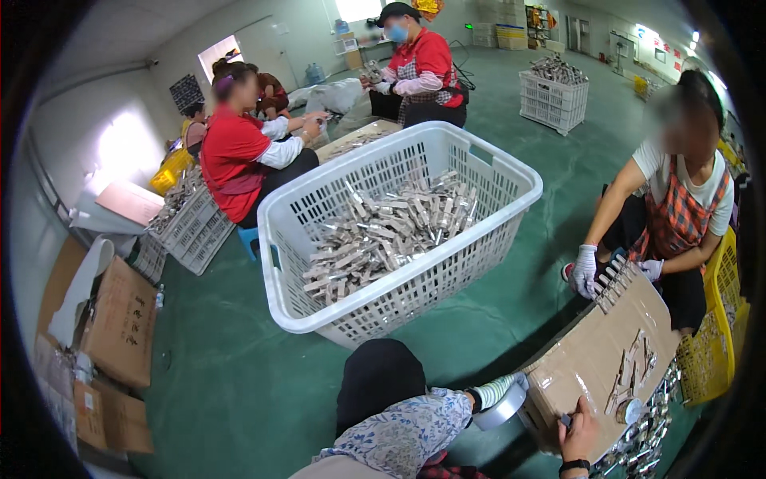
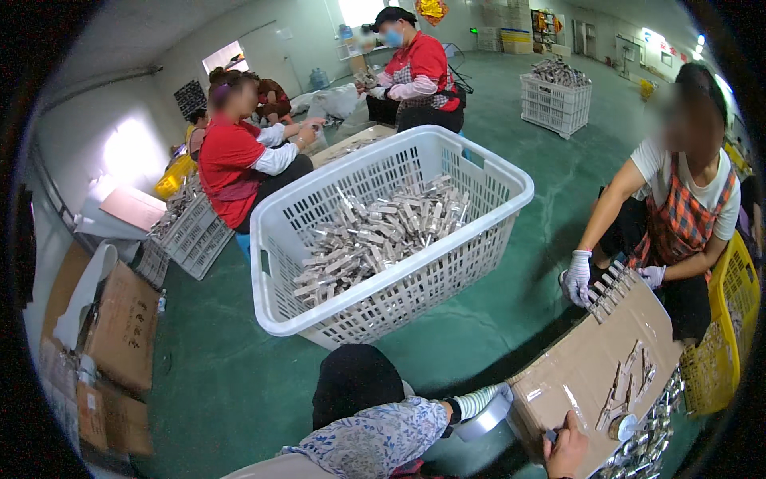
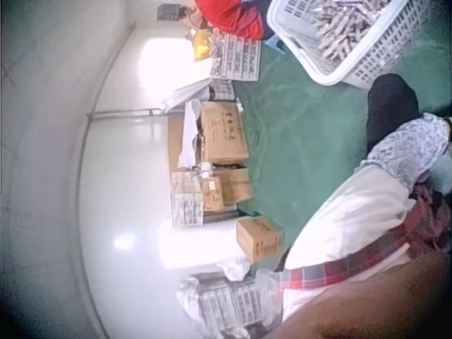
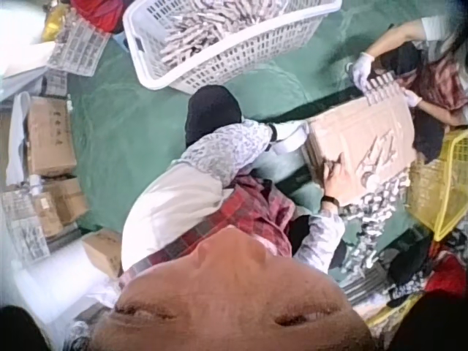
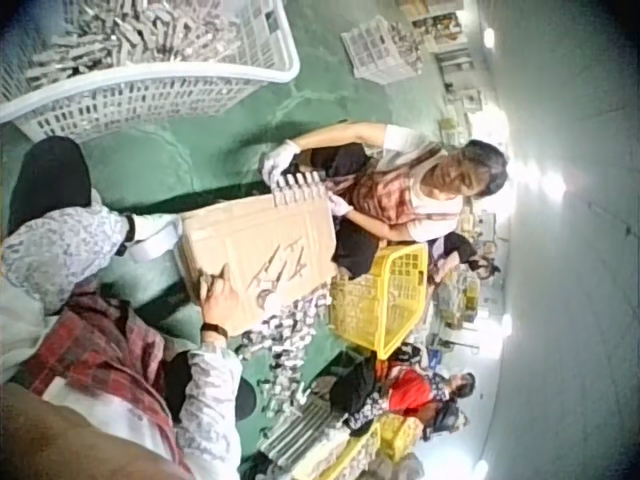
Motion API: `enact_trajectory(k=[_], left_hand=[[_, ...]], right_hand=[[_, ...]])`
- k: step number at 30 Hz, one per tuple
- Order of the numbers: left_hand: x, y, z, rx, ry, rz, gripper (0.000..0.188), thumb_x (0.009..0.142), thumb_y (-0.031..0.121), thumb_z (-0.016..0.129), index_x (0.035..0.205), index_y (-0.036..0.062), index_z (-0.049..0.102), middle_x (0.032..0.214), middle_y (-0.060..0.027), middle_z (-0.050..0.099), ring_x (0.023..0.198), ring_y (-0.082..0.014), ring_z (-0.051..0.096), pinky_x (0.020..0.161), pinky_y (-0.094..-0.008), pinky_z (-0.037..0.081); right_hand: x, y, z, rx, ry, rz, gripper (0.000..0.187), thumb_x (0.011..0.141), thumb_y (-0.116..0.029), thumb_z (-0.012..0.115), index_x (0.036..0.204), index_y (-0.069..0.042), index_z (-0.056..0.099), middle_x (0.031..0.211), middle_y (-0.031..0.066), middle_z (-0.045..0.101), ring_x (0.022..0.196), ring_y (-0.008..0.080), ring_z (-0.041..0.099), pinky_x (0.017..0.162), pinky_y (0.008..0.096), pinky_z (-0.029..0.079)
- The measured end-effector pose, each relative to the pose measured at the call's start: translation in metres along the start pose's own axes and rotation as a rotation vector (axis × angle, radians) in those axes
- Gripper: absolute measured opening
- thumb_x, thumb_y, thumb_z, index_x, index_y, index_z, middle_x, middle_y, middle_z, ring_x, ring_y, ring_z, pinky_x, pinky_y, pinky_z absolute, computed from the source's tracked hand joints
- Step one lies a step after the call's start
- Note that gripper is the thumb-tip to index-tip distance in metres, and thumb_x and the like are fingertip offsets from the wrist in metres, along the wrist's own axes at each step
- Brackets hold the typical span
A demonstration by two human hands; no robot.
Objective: Sorting and arranging metal hardware components on cardboard and into crates in a factory setting.
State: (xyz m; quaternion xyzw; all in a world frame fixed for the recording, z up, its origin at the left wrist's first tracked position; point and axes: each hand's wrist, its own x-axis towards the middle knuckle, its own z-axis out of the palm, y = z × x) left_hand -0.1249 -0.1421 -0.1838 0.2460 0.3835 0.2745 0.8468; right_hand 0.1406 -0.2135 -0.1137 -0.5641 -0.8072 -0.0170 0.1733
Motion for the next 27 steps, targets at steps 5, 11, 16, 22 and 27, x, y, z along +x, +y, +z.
enact_trajectory(k=[5, 11, 16, 22, 27], left_hand=[[-0.008, 0.000, 0.007, 0.108, 0.026, 0.112, 0.029, 0.094, 0.035, 0.035, 0.088, 0.0171, 0.057, 0.072, -0.0003, 0.058, 0.059, -0.0139, 0.053, 0.056, -0.0303, 0.045], [-0.004, 0.000, -0.001, 0.161, 0.059, 0.138, 0.027, 0.094, 0.032, 0.037, 0.087, 0.0156, 0.057, 0.071, 0.0005, 0.058, 0.059, -0.0135, 0.054, 0.058, -0.0293, 0.046], [0.009, -0.007, -0.005, 0.150, 0.052, 0.132, 0.032, 0.097, 0.035, 0.033, 0.088, 0.0144, 0.056, 0.075, -0.0022, 0.059, 0.063, -0.0152, 0.056, 0.063, -0.0315, 0.048], [0.004, -0.006, 0.006, 0.155, 0.070, 0.205, 0.032, 0.095, 0.035, 0.036, 0.083, 0.0142, 0.056, 0.072, -0.0002, 0.057, 0.062, -0.0136, 0.054, 0.063, -0.0304, 0.045], [0.004, -0.008, -0.003, 0.090, 0.094, 0.190, 0.029, 0.093, 0.035, 0.040, 0.081, 0.0143, 0.057, 0.068, -0.0002, 0.057, 0.058, -0.0145, 0.052, 0.059, -0.0317, 0.043]], right_hand=[[-0.003, -0.001, 0.002, -0.037, 0.026, 0.014, 0.031, 0.065, -0.012, 0.071, 0.089, -0.006, 0.054, 0.131, 0.0147, 0.054, 0.086, 0.0329, 0.058, 0.073, 0.0423, 0.044], [0.003, -0.008, 0.000, -0.028, 0.058, -0.003, 0.028, 0.066, -0.008, 0.068, 0.091, -0.005, 0.054, 0.131, 0.0140, 0.053, 0.084, 0.0324, 0.057, 0.073, 0.0425, 0.044], [0.002, -0.006, 0.004, -0.006, 0.095, -0.029, 0.028, 0.066, -0.003, 0.066, 0.091, -0.004, 0.053, 0.132, 0.0140, 0.053, 0.084, 0.0335, 0.057, 0.075, 0.0421, 0.044], [0.002, 0.000, 0.001, 0.021, 0.029, -0.013, 0.027, 0.067, -0.001, 0.063, 0.091, 0.000, 0.050, 0.132, 0.0158, 0.053, 0.087, 0.0357, 0.058, 0.074, 0.0432, 0.046], [0.009, -0.009, 0.000, -0.008, 0.045, -0.036, 0.036, 0.071, 0.000, 0.061, 0.106, 0.004, 0.053, 0.132, 0.0181, 0.052, 0.093, 0.0372, 0.059, 0.077, 0.0422, 0.047]])
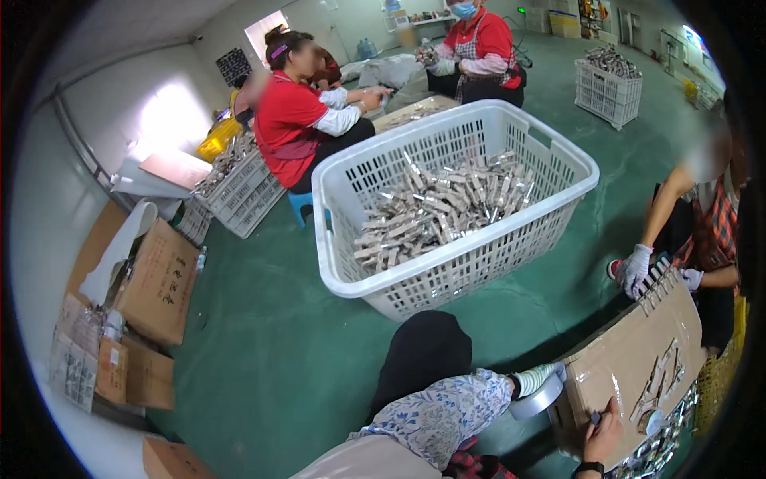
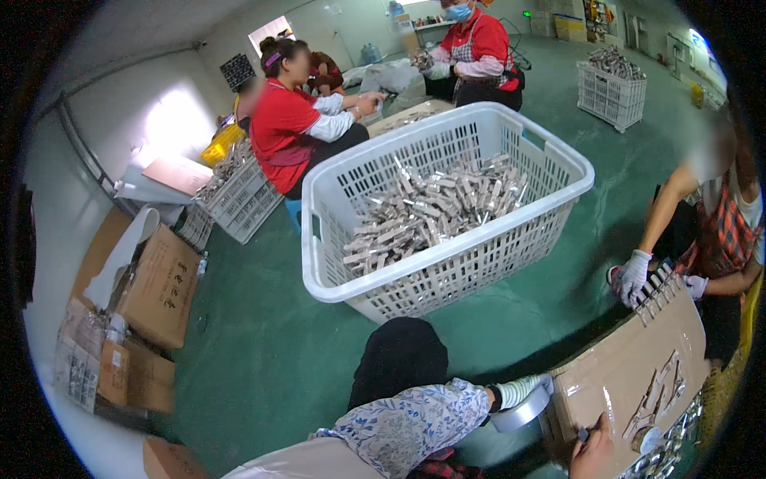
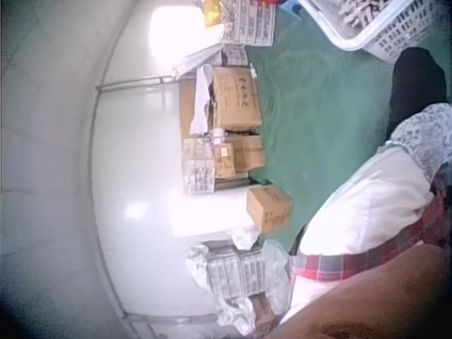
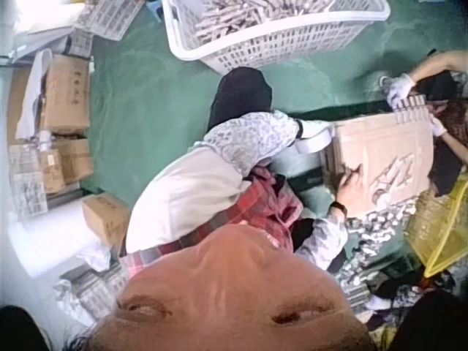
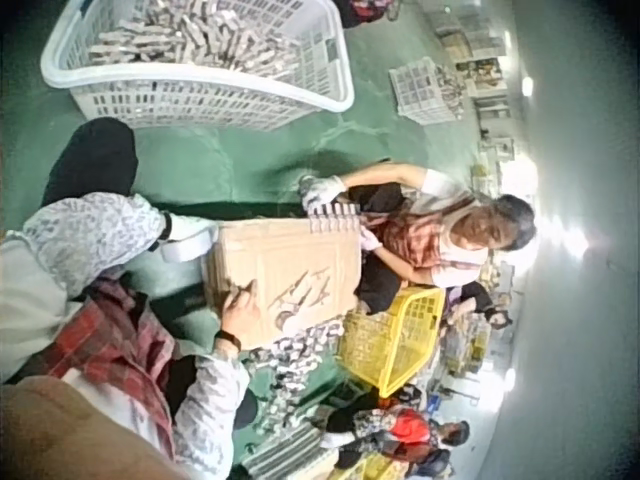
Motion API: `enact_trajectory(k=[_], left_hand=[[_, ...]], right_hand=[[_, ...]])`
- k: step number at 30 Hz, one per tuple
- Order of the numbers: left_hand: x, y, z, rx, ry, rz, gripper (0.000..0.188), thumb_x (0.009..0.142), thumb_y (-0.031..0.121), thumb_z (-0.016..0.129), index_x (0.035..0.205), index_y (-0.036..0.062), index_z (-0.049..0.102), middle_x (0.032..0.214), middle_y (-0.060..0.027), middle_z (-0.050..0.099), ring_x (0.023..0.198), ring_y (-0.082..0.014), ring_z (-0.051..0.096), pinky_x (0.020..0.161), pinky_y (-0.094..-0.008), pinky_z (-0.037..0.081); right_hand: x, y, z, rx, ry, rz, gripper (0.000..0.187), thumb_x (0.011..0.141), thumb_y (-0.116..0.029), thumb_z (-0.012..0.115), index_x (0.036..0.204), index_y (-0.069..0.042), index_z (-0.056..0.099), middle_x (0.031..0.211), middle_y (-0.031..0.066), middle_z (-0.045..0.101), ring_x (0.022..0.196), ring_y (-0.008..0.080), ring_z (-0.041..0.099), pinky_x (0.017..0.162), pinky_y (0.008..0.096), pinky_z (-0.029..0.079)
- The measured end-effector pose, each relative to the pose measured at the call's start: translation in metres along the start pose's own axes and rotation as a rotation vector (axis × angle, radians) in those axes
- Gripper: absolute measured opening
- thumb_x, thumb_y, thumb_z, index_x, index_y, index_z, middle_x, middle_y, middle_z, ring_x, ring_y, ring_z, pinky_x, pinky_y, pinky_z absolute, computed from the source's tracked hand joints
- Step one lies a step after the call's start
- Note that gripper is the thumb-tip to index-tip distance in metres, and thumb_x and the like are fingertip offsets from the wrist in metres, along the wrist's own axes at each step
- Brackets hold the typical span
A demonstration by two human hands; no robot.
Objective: Sorting and arranging metal hardware components on cardboard and into crates in a factory setting.
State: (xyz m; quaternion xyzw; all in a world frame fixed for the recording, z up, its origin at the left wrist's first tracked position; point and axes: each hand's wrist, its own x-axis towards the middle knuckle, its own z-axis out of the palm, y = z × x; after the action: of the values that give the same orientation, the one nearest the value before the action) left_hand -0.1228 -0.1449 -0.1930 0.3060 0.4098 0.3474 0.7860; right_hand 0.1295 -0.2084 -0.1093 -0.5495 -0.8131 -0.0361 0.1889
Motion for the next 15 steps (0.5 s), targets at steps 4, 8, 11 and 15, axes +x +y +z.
enact_trajectory(k=[4, 8, 11, 15], left_hand=[[-0.002, 0.010, 0.008, -0.033, -0.026, -0.003, 0.029, 0.092, 0.033, 0.041, 0.079, 0.0135, 0.057, 0.068, -0.0012, 0.057, 0.060, -0.0153, 0.052, 0.061, -0.0317, 0.043], [-0.004, 0.008, 0.007, -0.155, -0.038, -0.027, 0.034, 0.096, 0.036, 0.037, 0.080, 0.0127, 0.056, 0.067, -0.0004, 0.057, 0.057, -0.0149, 0.054, 0.056, -0.0312, 0.045], [0.007, -0.001, -0.001, -0.080, -0.043, 0.030, 0.035, 0.096, 0.035, 0.037, 0.080, 0.0122, 0.058, 0.069, 0.0000, 0.058, 0.059, -0.0145, 0.053, 0.058, -0.0309, 0.045], [0.012, -0.002, 0.005, -0.012, -0.061, 0.121, 0.032, 0.095, 0.030, 0.037, 0.080, 0.0113, 0.059, 0.073, -0.0009, 0.058, 0.067, -0.0148, 0.054, 0.068, -0.0310, 0.044]], right_hand=[[-0.010, 0.012, 0.005, 0.009, -0.070, 0.055, 0.033, 0.074, -0.002, 0.058, 0.106, 0.003, 0.054, 0.135, 0.0163, 0.050, 0.101, 0.0366, 0.057, 0.082, 0.0413, 0.046], [-0.010, 0.012, 0.010, -0.030, -0.039, 0.037, 0.025, 0.078, -0.005, 0.055, 0.103, 0.001, 0.055, 0.137, 0.0146, 0.049, 0.102, 0.0358, 0.057, 0.083, 0.0406, 0.046], [-0.002, -0.003, -0.002, -0.023, -0.126, 0.113, 0.022, 0.079, -0.005, 0.055, 0.100, 0.000, 0.055, 0.137, 0.0134, 0.049, 0.103, 0.0352, 0.057, 0.082, 0.0401, 0.046], [-0.006, 0.003, -0.003, -0.046, -0.139, 0.134, 0.021, 0.079, -0.005, 0.055, 0.099, 0.000, 0.055, 0.137, 0.0121, 0.050, 0.102, 0.0346, 0.057, 0.082, 0.0396, 0.046]])
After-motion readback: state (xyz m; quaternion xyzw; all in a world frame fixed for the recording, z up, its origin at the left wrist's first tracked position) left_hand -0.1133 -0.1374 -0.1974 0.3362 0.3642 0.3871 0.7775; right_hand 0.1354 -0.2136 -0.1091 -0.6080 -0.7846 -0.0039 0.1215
